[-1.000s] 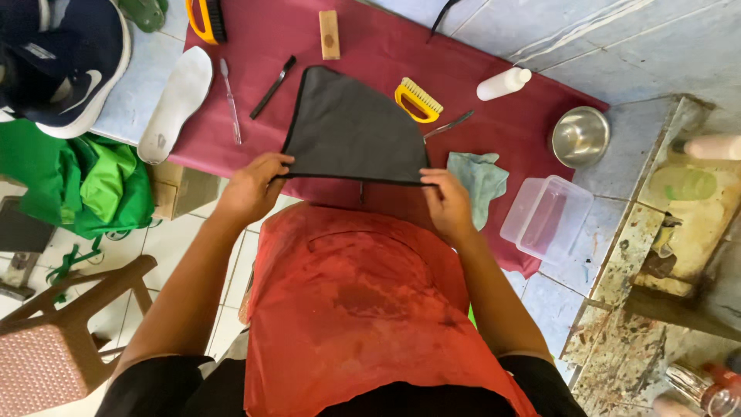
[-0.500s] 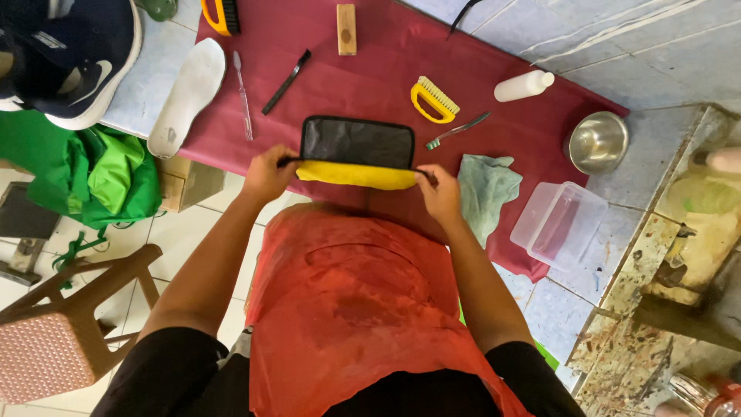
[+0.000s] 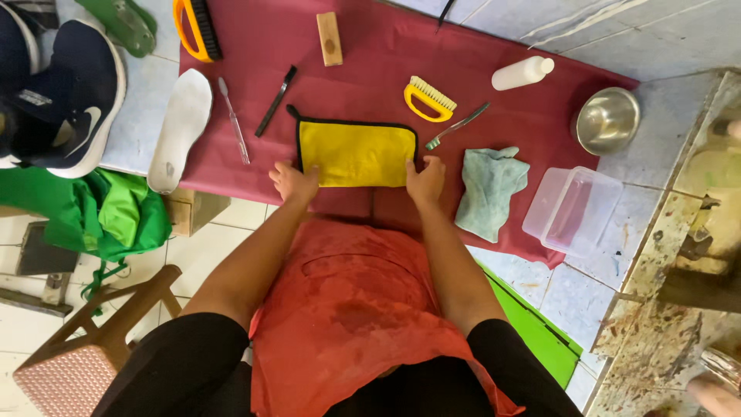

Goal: The person washes a plastic container in a sink and dries it with a cloth. They then wipe the table surface and organize various items, including a yellow pouch, brushes, and a light blue cloth, arranging them neatly on the red mat.

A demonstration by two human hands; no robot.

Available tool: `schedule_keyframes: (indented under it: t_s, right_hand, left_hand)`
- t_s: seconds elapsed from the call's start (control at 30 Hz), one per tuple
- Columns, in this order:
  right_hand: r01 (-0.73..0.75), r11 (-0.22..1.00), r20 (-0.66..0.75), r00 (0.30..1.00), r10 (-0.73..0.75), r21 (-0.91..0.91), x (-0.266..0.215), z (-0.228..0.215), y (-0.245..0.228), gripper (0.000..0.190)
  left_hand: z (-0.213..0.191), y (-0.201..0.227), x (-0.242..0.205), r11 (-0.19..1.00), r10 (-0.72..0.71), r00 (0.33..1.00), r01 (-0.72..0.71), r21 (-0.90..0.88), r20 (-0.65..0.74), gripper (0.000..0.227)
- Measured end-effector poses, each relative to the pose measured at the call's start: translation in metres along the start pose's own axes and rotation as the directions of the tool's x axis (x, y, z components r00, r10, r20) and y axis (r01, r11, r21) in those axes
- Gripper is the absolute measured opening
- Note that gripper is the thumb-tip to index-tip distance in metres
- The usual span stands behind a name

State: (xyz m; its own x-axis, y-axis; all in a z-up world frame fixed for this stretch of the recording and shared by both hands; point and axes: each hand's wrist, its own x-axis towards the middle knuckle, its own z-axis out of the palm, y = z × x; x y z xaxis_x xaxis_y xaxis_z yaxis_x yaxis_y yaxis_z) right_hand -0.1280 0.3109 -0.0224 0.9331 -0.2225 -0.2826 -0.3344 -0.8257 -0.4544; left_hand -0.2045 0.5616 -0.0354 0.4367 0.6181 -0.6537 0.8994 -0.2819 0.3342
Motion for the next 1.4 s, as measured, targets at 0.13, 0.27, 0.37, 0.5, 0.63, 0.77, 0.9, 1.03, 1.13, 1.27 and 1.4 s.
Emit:
schedule_keyframes:
  t_s: [0.13,0.27,0.37,0.5,0.63,0.77,0.9,1.03,1.13,1.27,1.4]
  right_hand:
    - [-0.257,0.958,0.114,0.963,0.244,0.125,0.007,0.010,0.002,0.072]
    - [-0.425,0.888,0.385,0.859,0.336,0.173,0.012,0.011,-0.007,0.084]
    - [-0.364,0.909,0.393,0.881,0.265,0.202,0.007,0.010,-0.011,0.073]
    - [-0.382,0.882,0.367,0.890,0.270,0.277,0.002,0.002,-0.019,0.072]
    - [-0.573,0.697,0.491,0.797,0.351,0.431,0.010,-0.002,-0.027,0.086]
    - [-0.514,0.694,0.434,0.846,0.312,0.504,0.020,-0.005,-0.039,0.080]
    - [-0.423,0.733,0.359,0.897,0.257,0.532,0.011,0.000,-0.067,0.076]
    - [-0.154,0.844,0.263,0.965,0.017,0.513,-0.003,0.018,-0.103,0.069]
    - [0.012,0.904,0.353,0.918,-0.179,0.427,-0.031,0.035,-0.140,0.071]
    - [0.255,0.917,0.620,0.677,-0.396,0.307,-0.071,0.042,-0.170,0.090]
    - [0.275,0.905,0.719,0.550,-0.425,0.324,-0.074,0.039,-0.141,0.060]
  left_hand:
    - [0.008,0.002,-0.003,0.994,-0.024,0.998,0.030,-0.103,0.057,0.080]
    - [0.000,0.007,0.014,0.992,0.025,0.997,-0.016,-0.124,0.072,0.046]
    - [-0.009,0.010,0.026,0.995,0.074,0.992,-0.067,-0.071,0.101,0.035]
    - [-0.013,0.007,0.034,0.985,0.108,0.985,-0.087,-0.152,0.136,0.034]
    - [-0.018,0.009,0.040,0.963,0.193,0.967,-0.154,-0.220,0.165,0.033]
    - [-0.023,0.012,0.046,0.953,0.246,0.955,-0.207,-0.220,0.168,0.036]
    - [-0.019,0.001,0.050,0.963,0.225,0.962,-0.194,-0.189,0.155,0.034]
    - [-0.020,0.000,0.044,0.961,0.222,0.962,-0.188,-0.203,0.161,0.043]
    - [-0.024,0.001,0.042,0.951,0.162,0.972,-0.107,-0.291,0.170,0.039]
    - [-0.044,0.006,0.031,0.822,-0.179,0.923,0.331,-0.463,0.341,0.094]
    - [-0.051,0.012,0.031,0.881,0.013,0.935,0.157,-0.446,0.354,0.099]
